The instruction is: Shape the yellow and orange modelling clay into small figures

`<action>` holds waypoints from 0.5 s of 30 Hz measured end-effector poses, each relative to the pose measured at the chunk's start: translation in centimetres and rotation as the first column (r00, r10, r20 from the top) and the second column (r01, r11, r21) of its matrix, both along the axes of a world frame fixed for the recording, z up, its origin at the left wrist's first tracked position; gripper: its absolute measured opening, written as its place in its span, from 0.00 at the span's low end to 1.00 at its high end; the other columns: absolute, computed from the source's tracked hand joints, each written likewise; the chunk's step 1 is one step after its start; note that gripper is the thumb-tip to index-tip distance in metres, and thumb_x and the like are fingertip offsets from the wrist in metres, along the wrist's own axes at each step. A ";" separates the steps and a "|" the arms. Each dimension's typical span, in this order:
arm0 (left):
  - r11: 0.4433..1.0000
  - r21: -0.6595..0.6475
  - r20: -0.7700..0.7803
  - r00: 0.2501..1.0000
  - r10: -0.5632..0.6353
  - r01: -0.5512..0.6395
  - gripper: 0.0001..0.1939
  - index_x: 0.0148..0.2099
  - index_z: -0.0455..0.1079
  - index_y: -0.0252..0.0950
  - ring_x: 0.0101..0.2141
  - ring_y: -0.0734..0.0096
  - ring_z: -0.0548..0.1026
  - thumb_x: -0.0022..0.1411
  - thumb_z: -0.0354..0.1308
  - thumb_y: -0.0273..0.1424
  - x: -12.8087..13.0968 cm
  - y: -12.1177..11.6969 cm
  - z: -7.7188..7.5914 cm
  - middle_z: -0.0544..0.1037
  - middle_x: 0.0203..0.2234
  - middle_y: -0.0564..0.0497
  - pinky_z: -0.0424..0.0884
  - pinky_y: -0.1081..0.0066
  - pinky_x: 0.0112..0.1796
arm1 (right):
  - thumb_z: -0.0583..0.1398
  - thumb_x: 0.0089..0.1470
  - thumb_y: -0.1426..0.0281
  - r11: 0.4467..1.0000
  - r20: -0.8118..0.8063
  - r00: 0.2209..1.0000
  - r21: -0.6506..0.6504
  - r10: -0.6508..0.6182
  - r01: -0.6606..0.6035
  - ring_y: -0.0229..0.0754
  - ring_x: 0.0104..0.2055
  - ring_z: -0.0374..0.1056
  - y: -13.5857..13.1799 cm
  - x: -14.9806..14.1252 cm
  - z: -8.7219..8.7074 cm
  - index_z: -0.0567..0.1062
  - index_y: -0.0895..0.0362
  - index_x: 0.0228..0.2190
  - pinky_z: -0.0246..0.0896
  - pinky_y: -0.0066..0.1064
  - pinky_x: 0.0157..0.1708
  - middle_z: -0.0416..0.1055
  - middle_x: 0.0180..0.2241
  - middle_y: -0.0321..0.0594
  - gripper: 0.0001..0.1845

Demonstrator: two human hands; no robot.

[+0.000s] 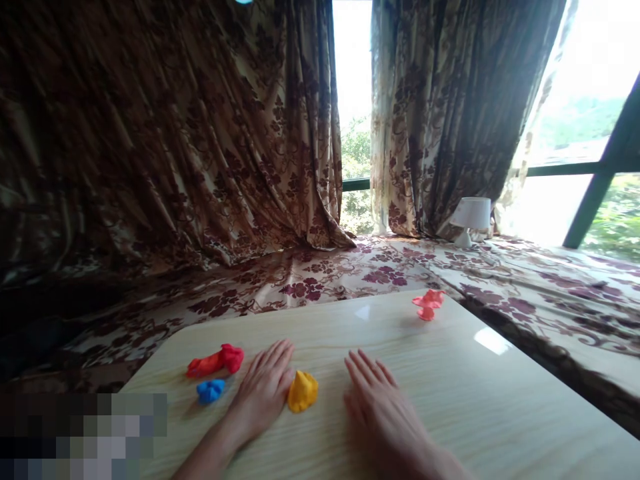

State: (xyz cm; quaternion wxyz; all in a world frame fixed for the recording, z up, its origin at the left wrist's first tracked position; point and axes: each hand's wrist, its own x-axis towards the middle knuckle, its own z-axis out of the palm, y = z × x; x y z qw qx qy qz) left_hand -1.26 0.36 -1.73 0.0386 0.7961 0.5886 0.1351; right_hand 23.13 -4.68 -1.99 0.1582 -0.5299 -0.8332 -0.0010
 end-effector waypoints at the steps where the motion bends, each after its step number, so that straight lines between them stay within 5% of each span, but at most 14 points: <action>1: 1.000 0.003 -0.001 1.000 -0.003 0.003 0.26 0.60 0.57 0.31 0.59 0.63 0.54 0.63 0.38 0.34 0.0 0.0 0.0 0.58 0.60 0.45 0.49 0.58 0.58 | 0.48 0.57 0.69 0.996 0.005 0.997 -0.020 -0.082 0.082 0.50 0.60 0.52 0.5 0.4 0.6 0.61 0.61 0.56 0.52 0.46 0.57 0.56 0.58 0.47 0.25; 4: 1.000 0.016 0.008 1.000 -0.003 0.003 0.26 0.60 0.58 0.31 0.59 0.64 0.55 0.62 0.38 0.34 -0.1 0.2 -0.3 0.59 0.59 0.45 0.50 0.59 0.58 | 0.47 0.59 0.68 0.994 0.032 0.994 -0.007 -0.106 0.106 0.50 0.59 0.54 -0.3 3.1 -0.2 0.63 0.58 0.55 0.54 0.45 0.56 0.56 0.58 0.44 0.23; 7: 1.000 0.026 0.012 1.000 -0.006 0.006 0.26 0.60 0.58 0.32 0.59 0.64 0.55 0.62 0.39 0.35 -0.3 0.3 -0.6 0.59 0.59 0.46 0.49 0.59 0.58 | 0.50 0.59 0.68 0.987 0.070 0.988 0.078 0.137 -0.142 0.44 0.58 0.57 -2.7 3.9 -2.5 0.58 0.51 0.57 0.59 0.32 0.54 0.54 0.58 0.38 0.24; 10: 1.000 0.028 -0.001 1.000 -0.007 0.007 0.26 0.60 0.57 0.32 0.59 0.64 0.54 0.63 0.38 0.35 -0.3 0.4 -0.7 0.59 0.60 0.46 0.48 0.59 0.59 | 0.53 0.57 0.69 0.955 0.083 0.959 0.105 0.270 -0.278 0.47 0.58 0.56 -2.1 1.1 -2.3 0.61 0.50 0.56 0.57 0.37 0.55 0.56 0.58 0.39 0.24; 15: 1.000 0.016 0.001 1.000 -0.012 0.012 0.26 0.59 0.58 0.31 0.59 0.64 0.55 0.63 0.38 0.35 -0.1 0.4 -0.2 0.60 0.59 0.45 0.50 0.60 0.58 | 0.47 0.58 0.69 0.989 0.066 0.991 -0.089 -0.113 0.119 0.52 0.61 0.50 1.6 -0.3 1.2 0.61 0.63 0.56 0.49 0.52 0.57 0.53 0.59 0.50 0.24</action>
